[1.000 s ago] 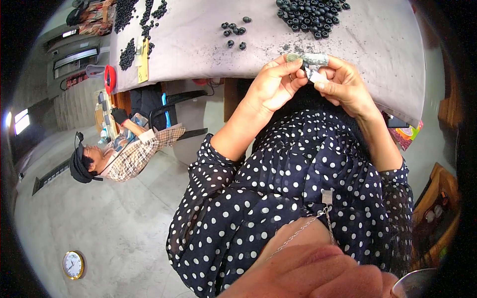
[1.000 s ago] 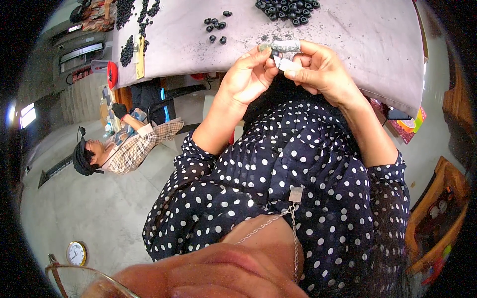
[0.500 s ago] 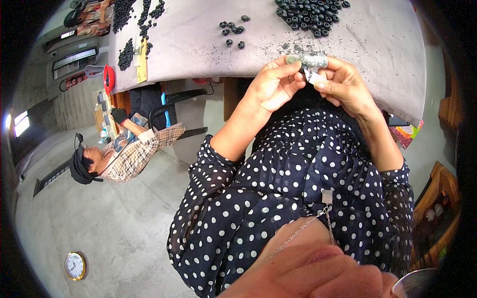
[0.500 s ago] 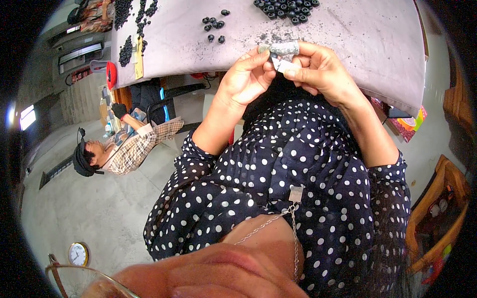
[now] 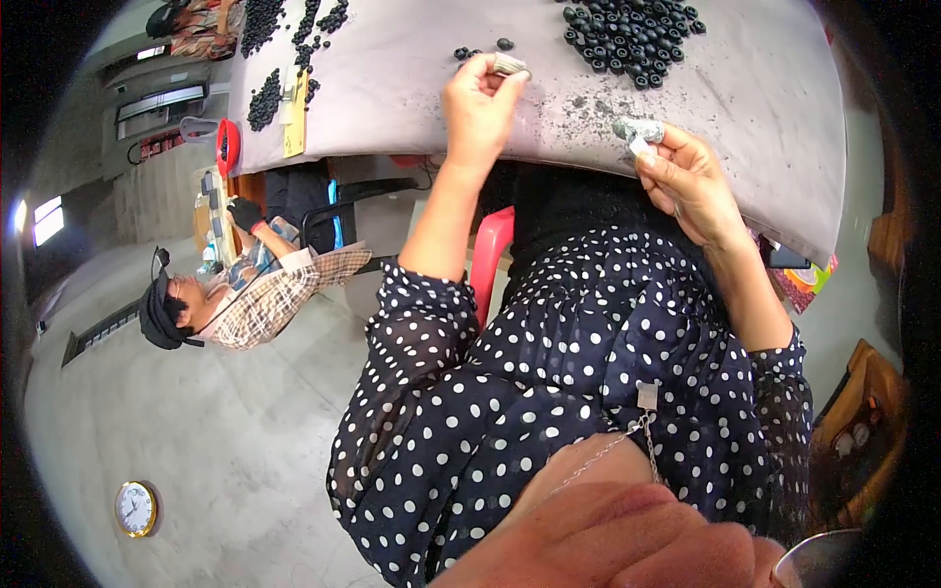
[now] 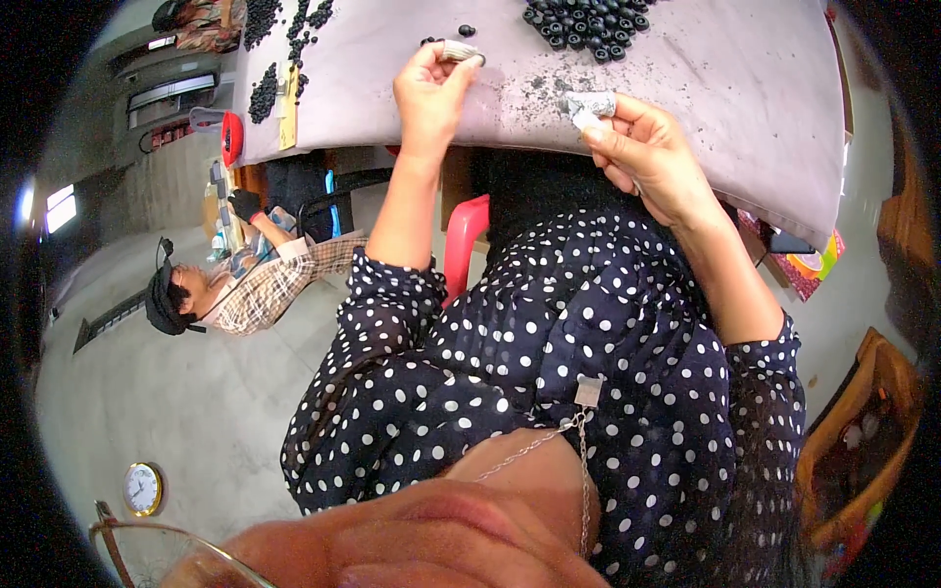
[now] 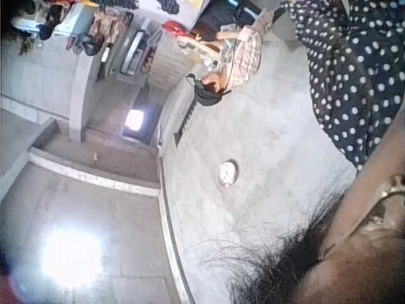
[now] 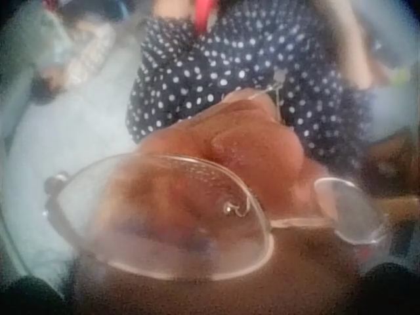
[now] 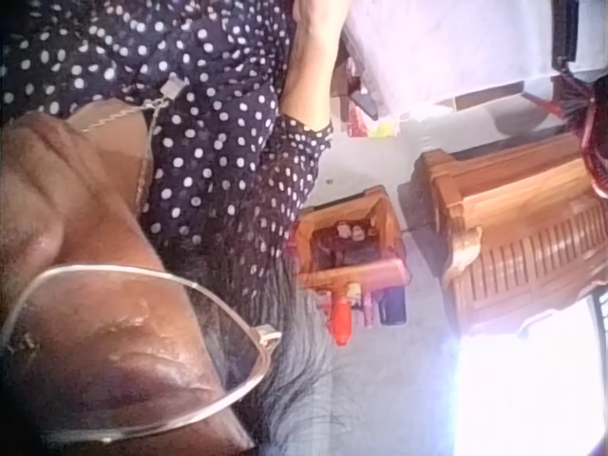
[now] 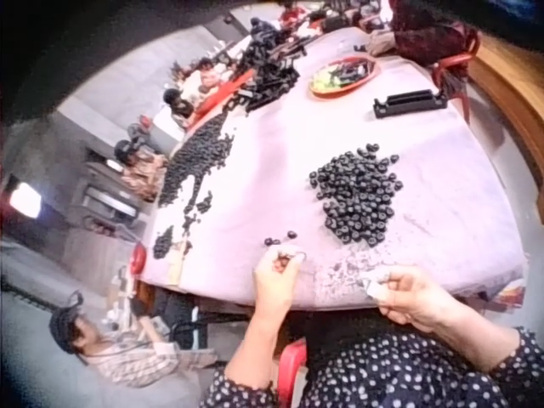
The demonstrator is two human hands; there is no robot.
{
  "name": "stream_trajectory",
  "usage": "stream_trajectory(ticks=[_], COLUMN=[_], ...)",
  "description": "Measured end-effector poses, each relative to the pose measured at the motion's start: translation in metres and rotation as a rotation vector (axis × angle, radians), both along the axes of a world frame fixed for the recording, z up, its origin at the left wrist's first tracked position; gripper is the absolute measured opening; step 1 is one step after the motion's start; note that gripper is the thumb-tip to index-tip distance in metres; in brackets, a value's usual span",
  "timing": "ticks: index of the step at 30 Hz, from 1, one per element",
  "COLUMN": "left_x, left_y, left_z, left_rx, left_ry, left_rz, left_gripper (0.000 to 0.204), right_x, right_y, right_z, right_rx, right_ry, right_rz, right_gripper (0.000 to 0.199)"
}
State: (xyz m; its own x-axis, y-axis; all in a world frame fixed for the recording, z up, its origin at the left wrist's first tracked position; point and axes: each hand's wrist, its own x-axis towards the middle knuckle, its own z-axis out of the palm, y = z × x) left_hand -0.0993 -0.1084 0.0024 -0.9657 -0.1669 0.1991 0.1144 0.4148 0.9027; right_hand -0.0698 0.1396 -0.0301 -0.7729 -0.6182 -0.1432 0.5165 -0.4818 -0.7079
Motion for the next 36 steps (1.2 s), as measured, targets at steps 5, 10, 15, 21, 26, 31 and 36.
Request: stream_trajectory(ticks=[5, 10, 15, 21, 26, 31, 36], left_x=[-0.021, -0.042, -0.069, -0.060, -0.030, 0.023, 0.045], left_y=[-0.021, 0.014, 0.032, 0.022, 0.028, 0.052, 0.068], left_z=[-0.003, 0.001, 0.004, -0.006, -0.003, 0.017, 0.007], left_rx=[-0.645, -0.646, -0.522, -0.590, -0.337, 0.746, 1.117], left_ry=[0.146, 0.241, 0.191, 0.019, -0.004, -0.500, -0.678], left_rz=[0.073, -0.061, -0.108, -0.198, -0.197, -0.232, -0.239], left_gripper=[0.019, 0.022, 0.017, 0.021, 0.017, 0.011, 0.005], right_x=[-0.002, -0.002, -0.003, -0.002, 0.003, 0.010, 0.015], right_y=[-0.002, -0.001, 0.001, 0.001, 0.003, 0.003, 0.008], right_z=[0.007, 0.006, 0.004, 0.005, 0.003, 0.009, 0.011], right_rx=[-0.010, 0.033, -0.031, -0.040, 0.002, 0.072, 0.084], right_ry=[-0.010, -0.017, -0.045, -0.023, -0.014, 0.075, 0.150], right_rz=[0.000, 0.000, 0.038, 0.042, 0.009, -0.090, -0.064], right_gripper=[0.027, 0.026, 0.027, 0.028, 0.030, 0.034, 0.036])
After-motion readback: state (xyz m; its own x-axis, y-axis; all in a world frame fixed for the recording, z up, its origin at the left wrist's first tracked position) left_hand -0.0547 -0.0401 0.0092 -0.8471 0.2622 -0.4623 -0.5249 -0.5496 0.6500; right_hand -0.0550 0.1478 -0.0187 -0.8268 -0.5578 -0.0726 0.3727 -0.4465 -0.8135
